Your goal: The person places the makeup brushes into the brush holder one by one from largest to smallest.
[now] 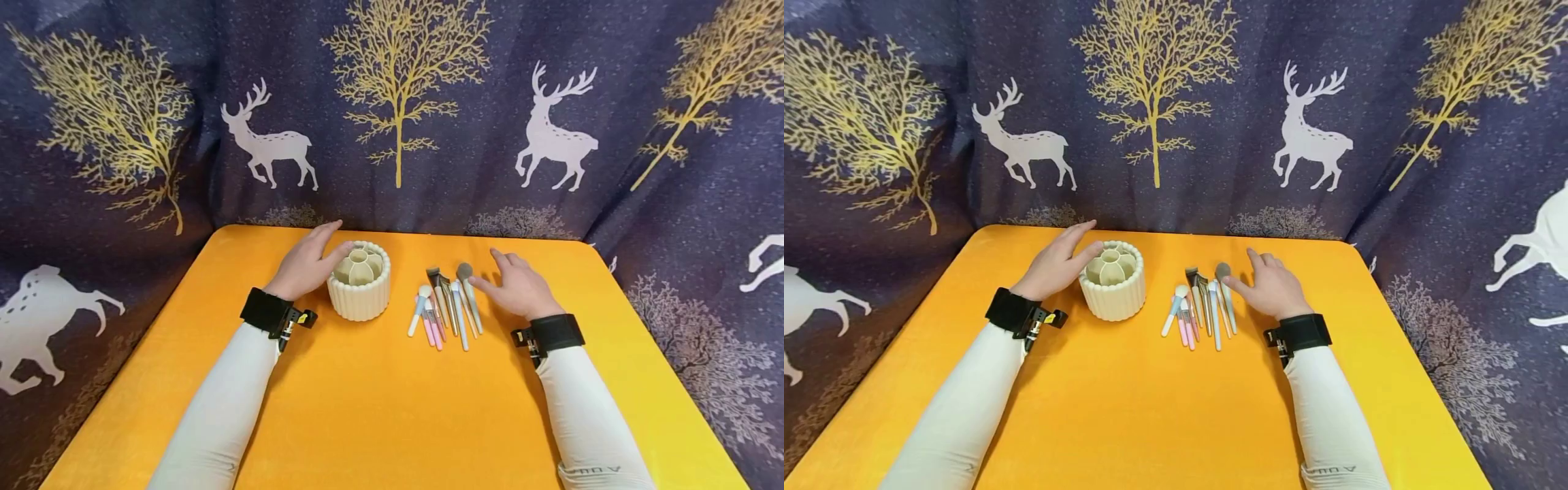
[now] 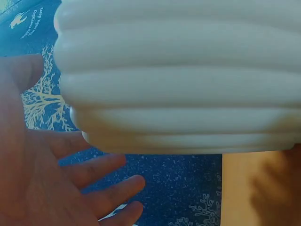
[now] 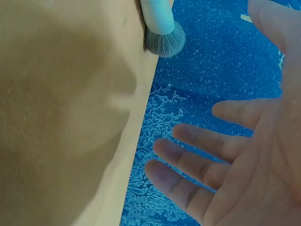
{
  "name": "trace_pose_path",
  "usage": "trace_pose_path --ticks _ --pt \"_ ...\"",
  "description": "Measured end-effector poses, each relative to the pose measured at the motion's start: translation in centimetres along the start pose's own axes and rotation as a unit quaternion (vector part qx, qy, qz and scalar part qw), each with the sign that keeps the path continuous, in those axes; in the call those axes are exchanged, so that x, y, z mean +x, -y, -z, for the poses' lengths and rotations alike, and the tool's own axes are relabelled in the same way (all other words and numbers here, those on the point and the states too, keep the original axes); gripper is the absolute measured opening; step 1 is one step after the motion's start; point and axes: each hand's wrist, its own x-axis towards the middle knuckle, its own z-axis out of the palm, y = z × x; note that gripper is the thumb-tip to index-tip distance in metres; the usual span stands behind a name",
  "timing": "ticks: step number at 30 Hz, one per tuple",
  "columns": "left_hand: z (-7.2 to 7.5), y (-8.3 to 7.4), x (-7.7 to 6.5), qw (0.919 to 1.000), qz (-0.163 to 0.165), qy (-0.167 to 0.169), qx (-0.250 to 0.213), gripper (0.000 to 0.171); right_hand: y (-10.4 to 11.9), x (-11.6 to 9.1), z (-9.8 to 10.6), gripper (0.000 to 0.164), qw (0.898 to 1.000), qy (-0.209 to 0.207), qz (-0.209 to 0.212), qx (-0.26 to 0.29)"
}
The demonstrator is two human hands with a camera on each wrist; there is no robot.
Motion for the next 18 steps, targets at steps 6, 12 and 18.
trace_pose_path --ticks 6,12,18 --pt "-0.3 0.0 -0.1 0.9999 -0.008 0.0 -0.007 0.083 0.3 0.3 -0.3 0.11 1.0 0.029 -0.007 -0.002" --pt "-0.9 0.0 0.1 0.9998 -0.021 0.001 -0.003 0.083 0.5 0.3 -0.8 0.097 0.999 0.043 -0.009 -0.002" --pt "-1.6 0.0 0.4 0.9997 -0.022 0.011 -0.006 0.082 0.9 0.2 -1.0 0.068 0.999 0.05 -0.006 0.003"
